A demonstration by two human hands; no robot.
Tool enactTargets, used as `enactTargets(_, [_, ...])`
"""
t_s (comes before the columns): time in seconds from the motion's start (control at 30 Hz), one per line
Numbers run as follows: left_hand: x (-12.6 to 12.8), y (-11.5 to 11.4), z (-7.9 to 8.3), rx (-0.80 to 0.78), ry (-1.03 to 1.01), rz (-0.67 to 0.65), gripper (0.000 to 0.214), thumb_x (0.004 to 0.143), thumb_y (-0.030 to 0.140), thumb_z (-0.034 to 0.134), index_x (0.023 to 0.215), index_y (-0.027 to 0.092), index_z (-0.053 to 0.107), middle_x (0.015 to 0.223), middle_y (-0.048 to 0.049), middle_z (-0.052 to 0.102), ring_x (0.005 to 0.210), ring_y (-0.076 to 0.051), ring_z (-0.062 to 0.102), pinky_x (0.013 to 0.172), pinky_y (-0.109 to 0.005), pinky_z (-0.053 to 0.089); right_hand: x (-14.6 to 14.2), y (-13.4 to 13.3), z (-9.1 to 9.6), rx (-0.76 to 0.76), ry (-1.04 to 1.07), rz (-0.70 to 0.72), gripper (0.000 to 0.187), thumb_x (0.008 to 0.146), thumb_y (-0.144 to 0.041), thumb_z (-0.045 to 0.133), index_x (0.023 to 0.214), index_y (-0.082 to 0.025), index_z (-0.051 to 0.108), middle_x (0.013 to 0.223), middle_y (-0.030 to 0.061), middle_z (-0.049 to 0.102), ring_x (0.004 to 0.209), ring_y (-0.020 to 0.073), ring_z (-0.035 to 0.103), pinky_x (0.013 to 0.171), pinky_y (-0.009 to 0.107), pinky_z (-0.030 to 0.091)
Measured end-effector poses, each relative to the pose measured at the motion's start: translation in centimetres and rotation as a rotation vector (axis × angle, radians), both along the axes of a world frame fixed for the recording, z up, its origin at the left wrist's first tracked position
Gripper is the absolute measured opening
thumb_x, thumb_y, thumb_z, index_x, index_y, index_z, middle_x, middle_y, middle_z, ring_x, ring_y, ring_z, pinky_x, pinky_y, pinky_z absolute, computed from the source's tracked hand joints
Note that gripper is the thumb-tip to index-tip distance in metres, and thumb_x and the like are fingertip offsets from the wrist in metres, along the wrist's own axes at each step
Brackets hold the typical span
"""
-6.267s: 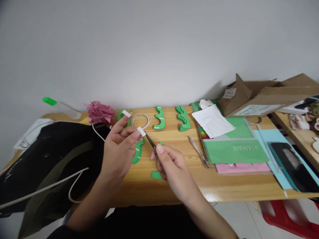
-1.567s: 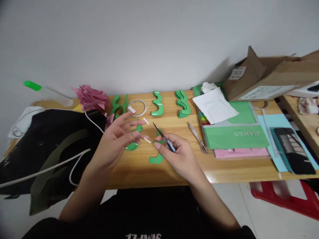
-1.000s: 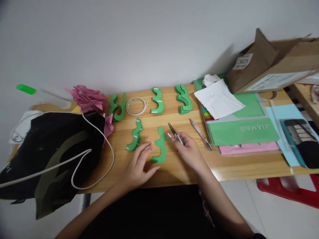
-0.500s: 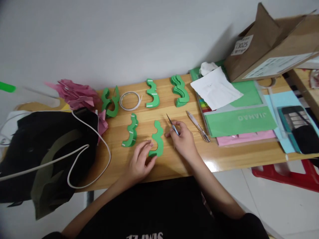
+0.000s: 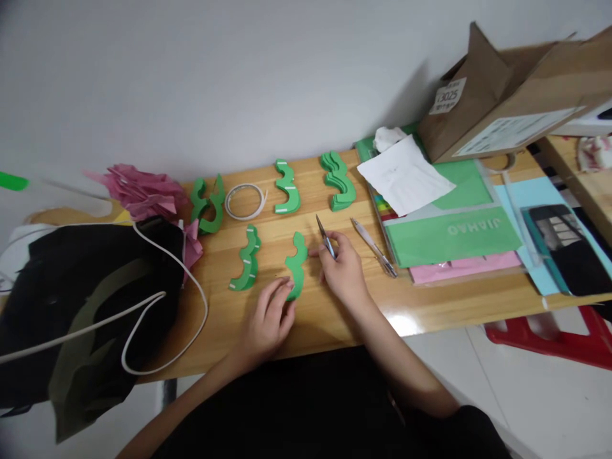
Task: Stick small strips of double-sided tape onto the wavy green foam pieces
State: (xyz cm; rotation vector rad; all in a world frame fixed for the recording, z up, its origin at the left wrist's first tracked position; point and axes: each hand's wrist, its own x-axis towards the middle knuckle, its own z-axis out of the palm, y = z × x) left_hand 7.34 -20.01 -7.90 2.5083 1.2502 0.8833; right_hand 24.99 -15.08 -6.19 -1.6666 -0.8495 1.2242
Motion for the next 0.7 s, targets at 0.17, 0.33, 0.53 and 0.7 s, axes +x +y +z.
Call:
enactTargets(0.17, [0.0, 0.2, -0.1, -0.04, -0.072, 0.027, 0.055, 0.087, 0.005, 0.047, 0.139, 0.022, 0.039, 0.113, -0.0124, 0.064, 0.106, -0.023, 0.067, 0.089, -0.034, 0.059, -0.5, 0.3, 0.1, 0.0, 0.092, -0.04, 0.041, 0.073, -0.047, 0.062, 0.099, -0.02, 0.044, 0.077, 0.0043, 0.073, 0.028, 0.0081, 0.045, 0.031, 0.024, 0.033])
enactTargets(0.33, [0.2, 0.4, -0.3, -0.018, -0.126, 0.071, 0.053, 0.085, 0.0, 0.046, 0.134, 0.02, 0.042, 0.112, -0.0122, 0.062, 0.105, -0.021, 0.066, 0.089, -0.033, 0.059, -0.7, 0.6, 0.4, 0.003, 0.204, -0.043, 0.043, 0.068, -0.047, 0.065, 0.094, -0.021, 0.044, 0.07, 0.0018, 0.072, 0.027, 0.0066, 0.041, 0.029, 0.022, 0.029])
enactTargets(0.53, [0.5, 0.9, 0.1, 0.083, -0.133, 0.135, 0.048, 0.085, 0.001, 0.047, 0.13, 0.016, 0.045, 0.111, -0.013, 0.06, 0.103, -0.02, 0.066, 0.086, -0.031, 0.058, -0.6, -0.2, 0.4, 0.07, 0.096, -0.072, 0.044, 0.068, -0.045, 0.066, 0.098, -0.021, 0.045, 0.067, -0.0015, 0.07, 0.027, 0.007, 0.042, 0.029, 0.021, 0.032])
enactTargets(0.7, [0.7, 1.1, 0.6, 0.166, -0.176, 0.193, 0.044, 0.087, 0.001, 0.048, 0.129, 0.016, 0.046, 0.11, -0.0128, 0.057, 0.103, -0.019, 0.064, 0.083, -0.029, 0.058, -1.9, -1.8, -0.5, 0.081, 0.106, 0.038, 0.05, 0.068, -0.037, 0.067, 0.108, -0.021, 0.042, 0.066, -0.0035, 0.067, 0.031, 0.0076, 0.042, 0.031, 0.021, 0.033])
